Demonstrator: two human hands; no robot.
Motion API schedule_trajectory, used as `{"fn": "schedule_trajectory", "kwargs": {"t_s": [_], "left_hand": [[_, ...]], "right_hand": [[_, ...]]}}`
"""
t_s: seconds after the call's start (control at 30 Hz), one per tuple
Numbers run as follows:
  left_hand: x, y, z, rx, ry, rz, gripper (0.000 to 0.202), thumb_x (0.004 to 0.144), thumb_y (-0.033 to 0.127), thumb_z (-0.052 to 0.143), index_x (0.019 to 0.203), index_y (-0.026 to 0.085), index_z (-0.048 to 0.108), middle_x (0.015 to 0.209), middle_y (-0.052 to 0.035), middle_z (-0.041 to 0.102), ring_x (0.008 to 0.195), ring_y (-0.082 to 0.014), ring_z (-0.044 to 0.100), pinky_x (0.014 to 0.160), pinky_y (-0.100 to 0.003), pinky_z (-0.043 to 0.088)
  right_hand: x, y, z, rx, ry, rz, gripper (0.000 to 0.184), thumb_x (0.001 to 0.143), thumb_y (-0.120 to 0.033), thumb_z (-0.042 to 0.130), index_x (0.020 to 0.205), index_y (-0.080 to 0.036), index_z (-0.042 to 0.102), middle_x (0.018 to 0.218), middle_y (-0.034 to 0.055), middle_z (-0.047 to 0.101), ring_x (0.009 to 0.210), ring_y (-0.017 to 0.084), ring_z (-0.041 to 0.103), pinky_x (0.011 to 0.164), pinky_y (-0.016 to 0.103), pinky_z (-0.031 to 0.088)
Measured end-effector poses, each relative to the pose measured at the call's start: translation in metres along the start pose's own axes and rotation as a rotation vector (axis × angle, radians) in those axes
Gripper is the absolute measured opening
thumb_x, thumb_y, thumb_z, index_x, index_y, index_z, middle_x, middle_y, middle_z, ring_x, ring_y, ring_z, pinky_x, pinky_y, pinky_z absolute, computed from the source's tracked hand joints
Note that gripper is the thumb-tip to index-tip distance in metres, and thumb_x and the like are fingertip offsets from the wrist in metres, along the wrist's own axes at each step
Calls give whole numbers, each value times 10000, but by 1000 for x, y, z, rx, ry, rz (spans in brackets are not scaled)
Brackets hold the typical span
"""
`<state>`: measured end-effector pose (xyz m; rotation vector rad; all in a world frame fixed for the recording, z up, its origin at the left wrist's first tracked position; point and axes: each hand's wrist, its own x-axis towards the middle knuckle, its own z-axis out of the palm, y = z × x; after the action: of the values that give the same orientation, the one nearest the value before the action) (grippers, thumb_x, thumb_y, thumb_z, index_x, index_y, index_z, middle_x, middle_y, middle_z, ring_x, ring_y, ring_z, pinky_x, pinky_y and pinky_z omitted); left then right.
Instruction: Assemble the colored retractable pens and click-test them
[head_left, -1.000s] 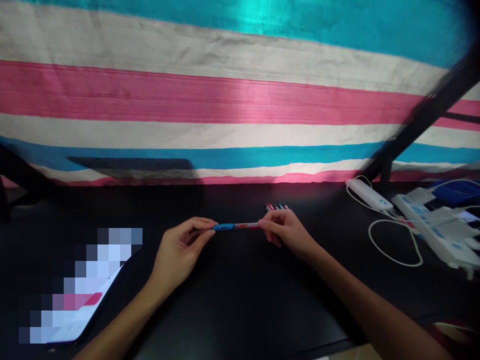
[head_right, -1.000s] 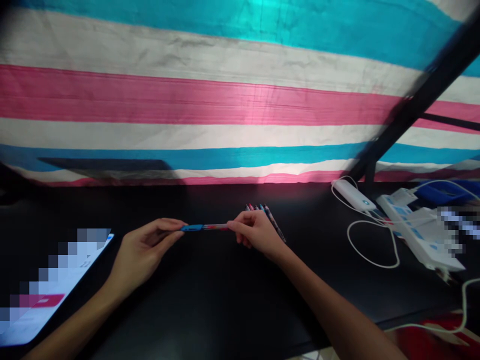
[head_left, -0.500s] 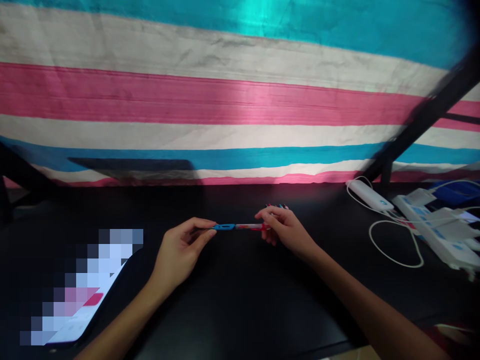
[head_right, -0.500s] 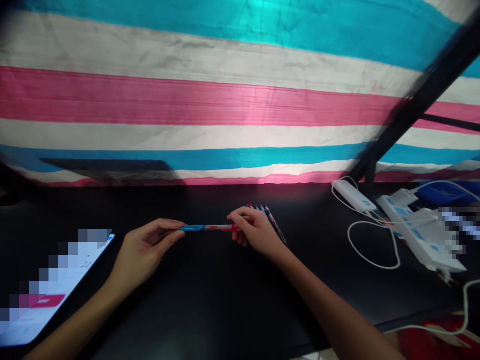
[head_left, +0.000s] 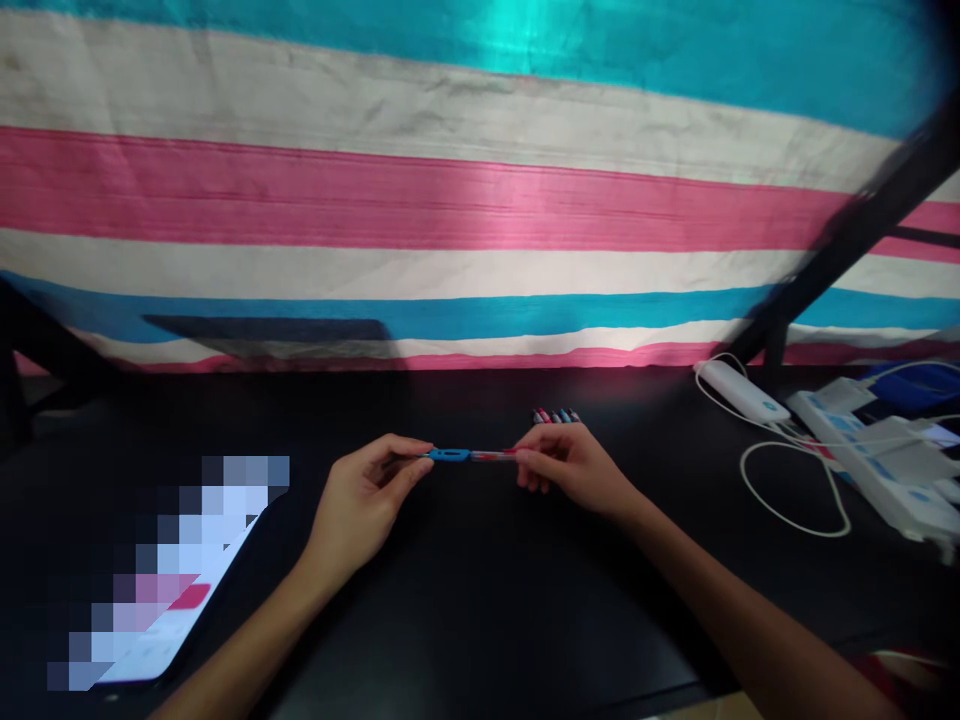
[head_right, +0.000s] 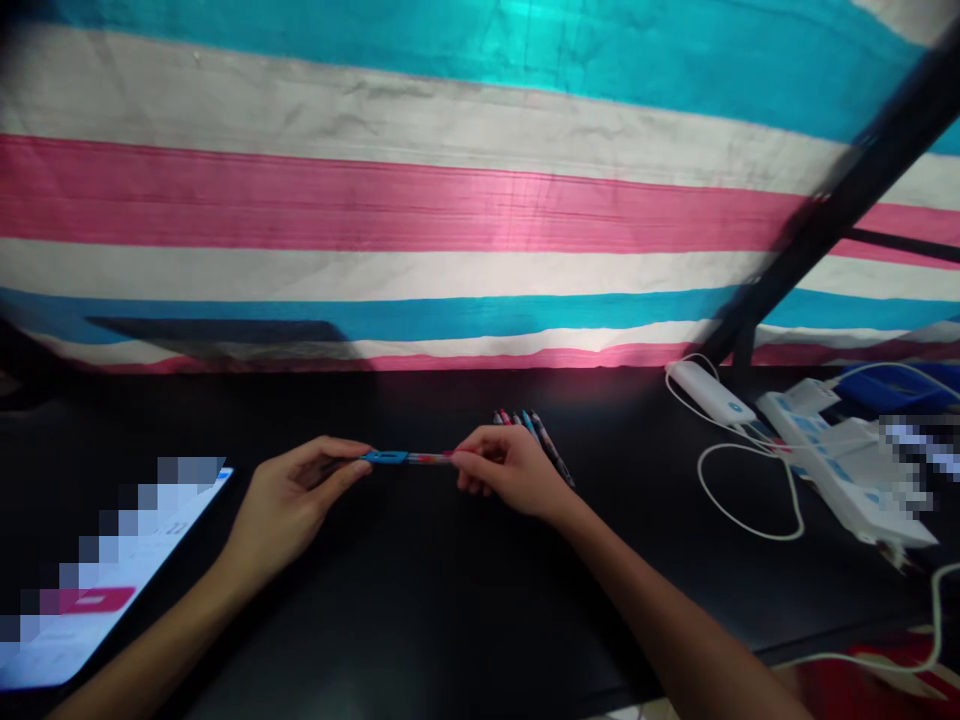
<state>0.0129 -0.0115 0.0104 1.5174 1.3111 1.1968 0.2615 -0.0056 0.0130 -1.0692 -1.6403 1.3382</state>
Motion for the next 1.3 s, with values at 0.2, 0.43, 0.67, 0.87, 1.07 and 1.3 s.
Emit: {"fn": "schedule_trajectory", "kwargs": {"t_s": [0.2,0.43,0.67,0.87,1.07,1.3], "left_hand": [[0,-2,-1,10,-3,4,208,695,359,731,832,207,694,848,-40,723,812,-215,675,763,-315,528],[1,-4,-2,15,-7,12,174,721,330,714,845,209,692,861,-38,719,824,-207,668,777,-306,518],[2,-5,-2,17,0,0,178,700,335,727,821,209,695,828,-31,717,801,-207,666,743,-301,515],[2,-7,-3,-2,-21,-33,203,711,328,728,859,195,687,819,-29,703,773,-184,648,700,-269,487],[4,-1,-7,-276,-177,-152,221,786,351,670,929,185,642,783,-13,648,747,-145,599,720,-263,469],[5,-4,-4,-139,-429,-350,457,864,525,471,617,148,539,502,42,411,477,-93,368,478,-222,294]], "right_hand": [[0,1,1,-71,97,-89,303,726,-374,726,960,-199,648,792,22,643,624,116,575,529,224,431],[-1,2,1,-139,40,-9,308,863,-448,543,819,-170,667,655,30,626,528,112,532,490,237,397],[-1,0,0,-204,-19,-15,305,878,-425,532,764,-165,644,538,0,575,478,104,517,463,220,380],[0,3,-2,-393,140,-285,277,808,-353,656,1030,-190,632,774,17,639,582,103,552,521,211,432],[-2,4,1,-661,262,-713,133,843,-167,629,970,-184,665,773,32,676,614,108,581,586,218,474],[-3,9,5,-746,241,-804,173,834,-172,646,1002,-200,673,866,54,704,737,144,641,675,256,517]]}}
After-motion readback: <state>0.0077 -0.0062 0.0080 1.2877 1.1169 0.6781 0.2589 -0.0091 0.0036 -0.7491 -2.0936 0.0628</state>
